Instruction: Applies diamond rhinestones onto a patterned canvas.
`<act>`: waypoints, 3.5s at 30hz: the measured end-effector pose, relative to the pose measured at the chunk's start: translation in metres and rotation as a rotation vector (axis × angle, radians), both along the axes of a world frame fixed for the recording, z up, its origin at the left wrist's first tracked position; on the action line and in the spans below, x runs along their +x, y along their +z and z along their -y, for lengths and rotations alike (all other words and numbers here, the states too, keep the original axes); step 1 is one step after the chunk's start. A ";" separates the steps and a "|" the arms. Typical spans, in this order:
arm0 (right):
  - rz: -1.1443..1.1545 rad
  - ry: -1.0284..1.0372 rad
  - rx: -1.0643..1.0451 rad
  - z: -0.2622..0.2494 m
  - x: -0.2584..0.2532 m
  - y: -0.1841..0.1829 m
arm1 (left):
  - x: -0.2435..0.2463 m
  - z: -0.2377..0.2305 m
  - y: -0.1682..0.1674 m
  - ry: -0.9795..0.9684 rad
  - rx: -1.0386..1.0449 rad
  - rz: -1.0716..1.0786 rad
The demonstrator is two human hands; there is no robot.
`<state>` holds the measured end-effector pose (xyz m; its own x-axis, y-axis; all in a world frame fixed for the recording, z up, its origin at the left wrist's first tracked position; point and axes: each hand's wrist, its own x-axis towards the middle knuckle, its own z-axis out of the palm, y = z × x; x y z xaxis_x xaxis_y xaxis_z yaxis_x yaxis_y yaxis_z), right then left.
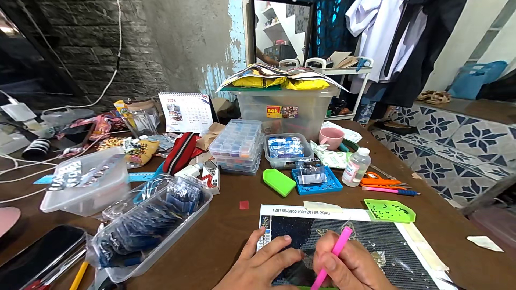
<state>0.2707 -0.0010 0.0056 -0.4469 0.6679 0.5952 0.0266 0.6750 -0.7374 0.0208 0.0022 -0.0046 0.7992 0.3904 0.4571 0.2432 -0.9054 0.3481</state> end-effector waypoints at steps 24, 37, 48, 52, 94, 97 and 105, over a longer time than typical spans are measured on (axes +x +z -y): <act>-0.001 -0.215 -0.005 -0.007 -0.002 -0.007 | 0.002 -0.003 0.003 0.317 -0.216 -0.003; 0.070 -0.223 0.070 -0.004 -0.004 -0.007 | 0.002 -0.001 0.004 0.335 -0.204 -0.054; 0.071 -0.216 0.073 -0.006 -0.004 -0.008 | 0.002 -0.001 0.004 0.333 -0.189 -0.059; 0.074 -0.215 0.078 -0.006 -0.005 -0.008 | 0.002 -0.001 0.003 0.330 -0.177 -0.058; -0.006 -0.005 0.047 -0.001 0.004 0.005 | 0.003 -0.003 0.000 0.375 0.066 -0.127; 0.013 0.002 0.058 -0.002 0.004 0.004 | 0.002 -0.004 0.001 0.415 0.039 -0.065; -0.120 -0.179 -0.175 0.001 0.004 0.006 | 0.003 0.000 0.002 0.413 -0.016 -0.139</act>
